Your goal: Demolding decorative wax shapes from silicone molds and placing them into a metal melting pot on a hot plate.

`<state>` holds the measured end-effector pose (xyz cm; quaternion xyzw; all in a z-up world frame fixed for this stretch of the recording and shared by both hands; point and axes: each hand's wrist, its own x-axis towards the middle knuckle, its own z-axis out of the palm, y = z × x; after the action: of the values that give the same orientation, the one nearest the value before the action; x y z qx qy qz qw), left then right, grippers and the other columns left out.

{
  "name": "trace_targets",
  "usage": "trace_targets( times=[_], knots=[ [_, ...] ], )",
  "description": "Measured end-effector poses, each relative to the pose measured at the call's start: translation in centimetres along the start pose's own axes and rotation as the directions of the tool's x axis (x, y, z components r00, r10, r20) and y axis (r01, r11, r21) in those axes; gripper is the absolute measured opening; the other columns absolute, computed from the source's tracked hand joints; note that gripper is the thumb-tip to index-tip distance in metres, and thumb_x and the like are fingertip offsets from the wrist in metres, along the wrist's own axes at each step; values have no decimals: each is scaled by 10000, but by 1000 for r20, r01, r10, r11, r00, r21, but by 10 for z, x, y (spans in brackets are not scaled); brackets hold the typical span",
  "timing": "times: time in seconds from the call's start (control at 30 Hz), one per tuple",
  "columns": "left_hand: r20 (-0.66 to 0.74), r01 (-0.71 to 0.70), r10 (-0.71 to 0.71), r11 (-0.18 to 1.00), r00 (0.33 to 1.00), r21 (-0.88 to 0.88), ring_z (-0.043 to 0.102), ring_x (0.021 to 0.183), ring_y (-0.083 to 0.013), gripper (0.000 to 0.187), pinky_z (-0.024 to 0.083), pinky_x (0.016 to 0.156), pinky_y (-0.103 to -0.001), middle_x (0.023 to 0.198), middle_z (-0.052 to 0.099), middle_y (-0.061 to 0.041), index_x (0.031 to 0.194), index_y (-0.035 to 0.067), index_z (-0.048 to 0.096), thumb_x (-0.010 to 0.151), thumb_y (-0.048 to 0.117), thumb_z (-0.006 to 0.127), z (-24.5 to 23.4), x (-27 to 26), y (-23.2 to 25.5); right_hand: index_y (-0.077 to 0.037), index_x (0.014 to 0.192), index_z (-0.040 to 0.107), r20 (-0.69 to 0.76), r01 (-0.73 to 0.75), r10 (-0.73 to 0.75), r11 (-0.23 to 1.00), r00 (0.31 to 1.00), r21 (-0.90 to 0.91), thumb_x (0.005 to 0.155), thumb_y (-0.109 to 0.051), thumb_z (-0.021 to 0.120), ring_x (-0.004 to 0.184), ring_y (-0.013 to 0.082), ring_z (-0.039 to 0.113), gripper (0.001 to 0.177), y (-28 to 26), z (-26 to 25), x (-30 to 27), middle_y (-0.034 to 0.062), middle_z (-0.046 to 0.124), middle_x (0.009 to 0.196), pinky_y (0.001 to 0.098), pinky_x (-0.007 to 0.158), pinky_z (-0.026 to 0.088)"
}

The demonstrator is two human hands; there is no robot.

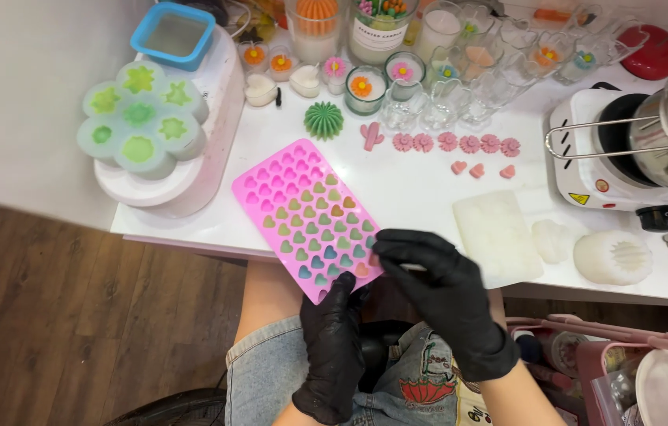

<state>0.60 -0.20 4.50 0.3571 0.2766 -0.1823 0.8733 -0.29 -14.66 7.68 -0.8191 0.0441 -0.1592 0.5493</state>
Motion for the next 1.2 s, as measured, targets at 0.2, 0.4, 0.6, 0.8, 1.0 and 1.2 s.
trace_targets(
  times=[0.2, 0.4, 0.6, 0.8, 1.0, 1.2],
  knots=[
    [153, 178, -147, 959, 977, -218, 713, 838, -212, 388, 583, 595, -345, 1046, 714, -100, 1296, 99, 609, 943, 256, 640, -19, -1, -21, -94, 1212, 736, 178, 56, -44, 996, 983, -66, 834, -56, 791, 1193, 159, 703, 384, -3, 14, -2, 47, 738, 1278, 309, 995, 569],
    [149, 92, -55, 963, 987, -253, 699, 941, -157, 369, 581, 769, -324, 1105, 705, -41, 1319, 102, 607, 958, 173, 638, -5, -3, -11, -98, 1266, 720, 190, -66, 59, 997, 980, 30, 853, -54, 774, 1224, 162, 680, 419, 4, 15, -2, 43, 724, 1309, 319, 1015, 554],
    [187, 32, 14, 969, 982, -244, 678, 986, -167, 347, 569, 836, -321, 1124, 691, -55, 1314, 48, 598, 983, 150, 627, -10, 10, -22, -97, 1245, 734, 177, -160, 148, 985, 973, 60, 820, -64, 806, 1178, 146, 692, 433, 11, 16, 1, 36, 735, 1275, 323, 978, 578],
    [203, 95, -48, 969, 978, -227, 677, 992, -178, 360, 572, 843, -330, 1130, 682, -63, 1326, 59, 583, 983, 168, 601, -8, 10, -19, -71, 1189, 741, 149, -171, 143, 966, 978, 196, 805, -45, 806, 1176, 157, 701, 389, 7, 18, 5, 48, 731, 1256, 338, 1010, 596],
    [183, 111, -70, 969, 981, -220, 679, 1010, -189, 348, 576, 854, -344, 1143, 681, -61, 1318, 70, 578, 978, 141, 598, -16, 23, -30, -40, 1140, 764, 133, -127, 113, 986, 985, 104, 807, -39, 818, 1165, 172, 701, 337, 1, 15, 9, 70, 743, 1241, 333, 984, 587],
    [215, 16, 23, 984, 976, -178, 681, 1019, -193, 347, 577, 860, -362, 1142, 688, -69, 1303, 60, 586, 972, 153, 636, -10, 27, -28, -41, 1210, 728, 162, -327, 287, 876, 944, 355, 902, -83, 726, 1091, 149, 701, 311, 12, 11, 10, 58, 762, 1225, 317, 929, 587]
  ],
)
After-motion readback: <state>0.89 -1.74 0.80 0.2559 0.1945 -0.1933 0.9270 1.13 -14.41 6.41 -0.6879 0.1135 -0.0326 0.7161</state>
